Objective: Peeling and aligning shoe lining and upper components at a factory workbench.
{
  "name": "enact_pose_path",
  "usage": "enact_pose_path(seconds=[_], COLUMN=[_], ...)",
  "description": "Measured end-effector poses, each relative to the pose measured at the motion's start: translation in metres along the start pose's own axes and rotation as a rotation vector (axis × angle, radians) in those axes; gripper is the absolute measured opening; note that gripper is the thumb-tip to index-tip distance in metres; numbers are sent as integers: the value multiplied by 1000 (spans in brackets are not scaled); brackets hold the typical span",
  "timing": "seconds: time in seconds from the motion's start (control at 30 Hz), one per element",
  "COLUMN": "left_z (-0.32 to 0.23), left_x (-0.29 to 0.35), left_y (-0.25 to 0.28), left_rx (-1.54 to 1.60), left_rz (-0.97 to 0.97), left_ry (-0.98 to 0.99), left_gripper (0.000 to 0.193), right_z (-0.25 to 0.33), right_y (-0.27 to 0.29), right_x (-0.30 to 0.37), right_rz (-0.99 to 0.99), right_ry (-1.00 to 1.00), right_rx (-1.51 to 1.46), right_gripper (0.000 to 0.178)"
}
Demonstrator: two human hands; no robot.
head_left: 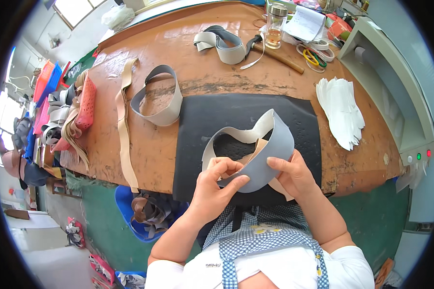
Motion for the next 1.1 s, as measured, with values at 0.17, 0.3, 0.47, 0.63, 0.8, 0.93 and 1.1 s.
enact_pose_path(seconds=[0.17, 0.3, 0.47, 0.63, 0.8, 0.93, 1.1], left_z=[0, -2, -1, -2, 5, 10, 6], left_x=[0, 1, 2, 6, 10, 11, 9], left_y=[1, 2, 2, 0, 1, 1, 0], left_rx=[16, -13, -53, -294, -256, -175, -123], left_rz=[-2, 25, 35, -28, 45, 61, 87], left_ry=[-47, -57, -94, -8, 35, 37, 35], left_gripper=[19, 16, 18, 20, 20, 29, 37], right_z=[0, -1, -6, -23, -15, -11, -11], right_y=[0, 0, -4, -5, -4, -2, -2], right_x=[-2, -1, -1, 3, -4, -4, -4], right_rz=[-45, -64, -77, -97, -80, -82, -105], right_ry=[1, 13, 89, 165, 73, 78, 87], right_rx=[50, 74, 111, 189, 6, 25, 54], right_gripper=[29, 30, 31, 32, 30, 26, 23])
Point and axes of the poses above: each hand's wrist, its own x-axis away from the middle knuckle, its own y-axis out of the back of the hand, z = x × y, the point moved 7 cm from there along -x, towards the middle knuckle, and after that the axes turned 1 degree about x, right-handed, at the moved point
